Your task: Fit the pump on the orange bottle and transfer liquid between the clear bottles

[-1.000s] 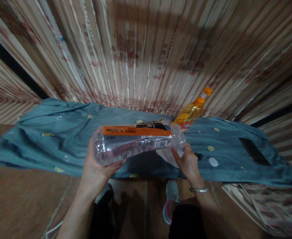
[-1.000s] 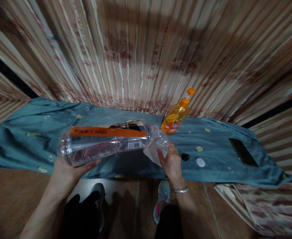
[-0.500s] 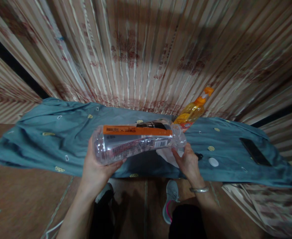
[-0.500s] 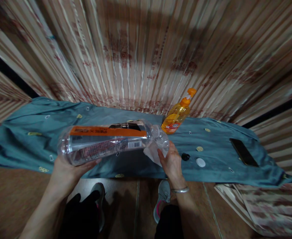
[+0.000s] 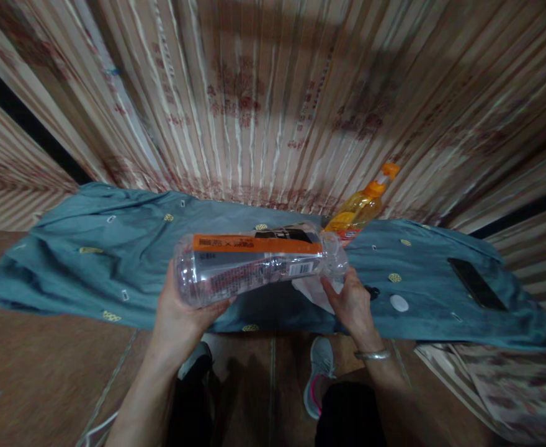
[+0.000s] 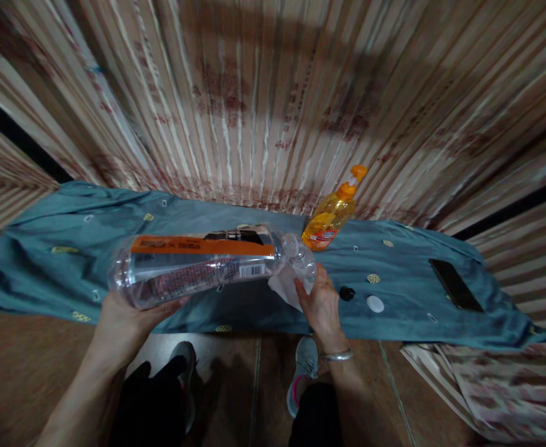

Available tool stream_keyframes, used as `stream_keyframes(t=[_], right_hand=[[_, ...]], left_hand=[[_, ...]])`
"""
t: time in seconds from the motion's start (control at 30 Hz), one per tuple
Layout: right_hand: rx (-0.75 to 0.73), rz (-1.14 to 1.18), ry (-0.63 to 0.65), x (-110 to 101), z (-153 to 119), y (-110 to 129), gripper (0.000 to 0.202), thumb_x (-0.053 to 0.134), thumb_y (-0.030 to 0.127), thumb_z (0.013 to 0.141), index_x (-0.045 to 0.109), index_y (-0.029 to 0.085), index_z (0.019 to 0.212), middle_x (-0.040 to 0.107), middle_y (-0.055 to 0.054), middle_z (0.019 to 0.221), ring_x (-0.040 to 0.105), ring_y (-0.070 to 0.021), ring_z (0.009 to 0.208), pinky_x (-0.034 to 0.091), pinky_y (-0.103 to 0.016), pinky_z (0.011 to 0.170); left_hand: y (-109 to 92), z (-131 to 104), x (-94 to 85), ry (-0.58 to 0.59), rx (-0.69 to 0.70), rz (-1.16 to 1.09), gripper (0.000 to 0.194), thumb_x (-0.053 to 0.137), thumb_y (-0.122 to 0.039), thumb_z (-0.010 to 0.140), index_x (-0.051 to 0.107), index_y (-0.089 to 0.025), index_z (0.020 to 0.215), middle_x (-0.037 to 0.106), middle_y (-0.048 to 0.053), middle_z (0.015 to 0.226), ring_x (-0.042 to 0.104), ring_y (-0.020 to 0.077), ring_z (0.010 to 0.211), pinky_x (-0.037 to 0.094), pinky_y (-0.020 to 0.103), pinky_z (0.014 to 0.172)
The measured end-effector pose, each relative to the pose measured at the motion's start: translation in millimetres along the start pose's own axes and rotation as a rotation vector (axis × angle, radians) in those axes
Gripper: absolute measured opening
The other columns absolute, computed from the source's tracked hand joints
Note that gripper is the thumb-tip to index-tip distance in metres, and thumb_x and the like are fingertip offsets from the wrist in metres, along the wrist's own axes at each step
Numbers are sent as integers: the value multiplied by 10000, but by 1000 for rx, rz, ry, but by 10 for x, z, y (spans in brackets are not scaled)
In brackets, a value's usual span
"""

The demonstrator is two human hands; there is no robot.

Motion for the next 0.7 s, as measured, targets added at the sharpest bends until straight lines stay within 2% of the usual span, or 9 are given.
stream_keyframes(t=[0.27,0.47,0.57,0.7], right_hand=[[20,-4,10,-1,2,0,709,334,709,965,574,96,1225,733,-194,964,713,-312,889,558,-398,741],[17,-5,10,0,5,0,753,317,739,955,571,86,1230,726,-208,975,709,-321,900,561,-416,754],[3,-2,-2,-1,6,1,768,307,750,957,567,85,1242,726,-210,986,709,-320,909,560,-416,761],[-5,1,-10,-6,7,3,797,338,790,928,577,91,1226,731,-206,968,708,-320,892,555,-411,748]], left_hand=[[24,-11,-5,1,-3,-12,758,982,-308,429,636,-193,1093,733,100,1212,719,358,1110,612,458,961],[-40,-23,33,5,9,-43,789,972,-280,445,609,-237,1143,713,76,1265,669,377,1219,579,441,1035],[-63,-26,49,-1,0,-62,815,976,-276,423,607,-236,1148,717,70,1257,689,381,1180,601,446,998],[-42,-18,33,3,17,-14,723,976,-305,442,639,-209,1074,730,81,1222,705,367,1140,610,443,975]])
Point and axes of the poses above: each hand's wrist, its own z-axis towards the middle knuckle, its own x-axis out of the palm, y = z × x, the point moved 2 cm from there along z, towards the middle knuckle
